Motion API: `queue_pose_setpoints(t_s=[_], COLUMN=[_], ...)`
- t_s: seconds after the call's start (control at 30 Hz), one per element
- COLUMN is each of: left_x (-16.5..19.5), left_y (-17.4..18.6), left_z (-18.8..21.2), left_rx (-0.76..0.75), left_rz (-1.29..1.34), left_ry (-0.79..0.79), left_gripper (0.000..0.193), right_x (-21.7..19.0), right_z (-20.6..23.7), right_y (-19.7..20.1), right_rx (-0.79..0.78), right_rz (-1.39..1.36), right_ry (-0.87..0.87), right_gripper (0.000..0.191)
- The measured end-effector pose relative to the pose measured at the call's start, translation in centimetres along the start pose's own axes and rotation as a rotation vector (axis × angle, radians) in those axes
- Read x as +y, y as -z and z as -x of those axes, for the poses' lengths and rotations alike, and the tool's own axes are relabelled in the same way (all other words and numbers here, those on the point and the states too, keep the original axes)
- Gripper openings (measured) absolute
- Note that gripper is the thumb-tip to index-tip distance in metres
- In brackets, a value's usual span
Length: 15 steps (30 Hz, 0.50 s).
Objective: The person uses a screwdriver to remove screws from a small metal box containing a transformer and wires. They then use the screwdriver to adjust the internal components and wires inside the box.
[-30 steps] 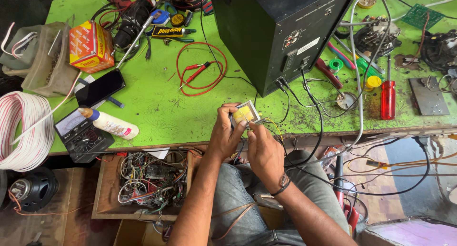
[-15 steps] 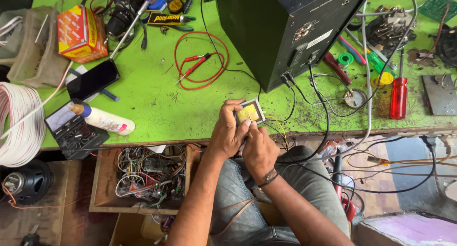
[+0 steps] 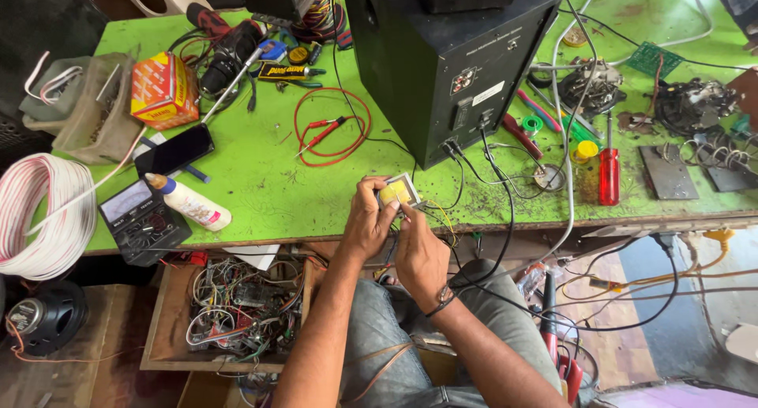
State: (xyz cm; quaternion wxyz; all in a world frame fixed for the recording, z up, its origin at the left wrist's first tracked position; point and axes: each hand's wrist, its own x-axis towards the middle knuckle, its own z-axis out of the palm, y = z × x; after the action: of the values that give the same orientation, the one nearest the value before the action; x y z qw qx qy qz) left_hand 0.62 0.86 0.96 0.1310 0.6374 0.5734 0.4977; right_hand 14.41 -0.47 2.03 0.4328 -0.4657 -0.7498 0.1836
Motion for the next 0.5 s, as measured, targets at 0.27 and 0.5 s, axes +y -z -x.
queue_pose_setpoints(t_s=[0.27, 0.5], left_x=[0.0, -0.7], left_y=[0.2, -0.1], left_z=[0.1, 0.2], left_rx=[-0.008, -0.019], left_rz=[0.005, 0.102], left_ry=[0.022, 0.010], left_gripper=[0.042, 0.035], right_x=[-0.9, -0.4], right_z=[-0.6, 0.3], right_y=[1.8, -0.7], right_rx=[-0.055, 0.005], right_rz=[-0.031, 0.016], right_ry=[-0.013, -0.031], right_gripper=[0.027, 0.029])
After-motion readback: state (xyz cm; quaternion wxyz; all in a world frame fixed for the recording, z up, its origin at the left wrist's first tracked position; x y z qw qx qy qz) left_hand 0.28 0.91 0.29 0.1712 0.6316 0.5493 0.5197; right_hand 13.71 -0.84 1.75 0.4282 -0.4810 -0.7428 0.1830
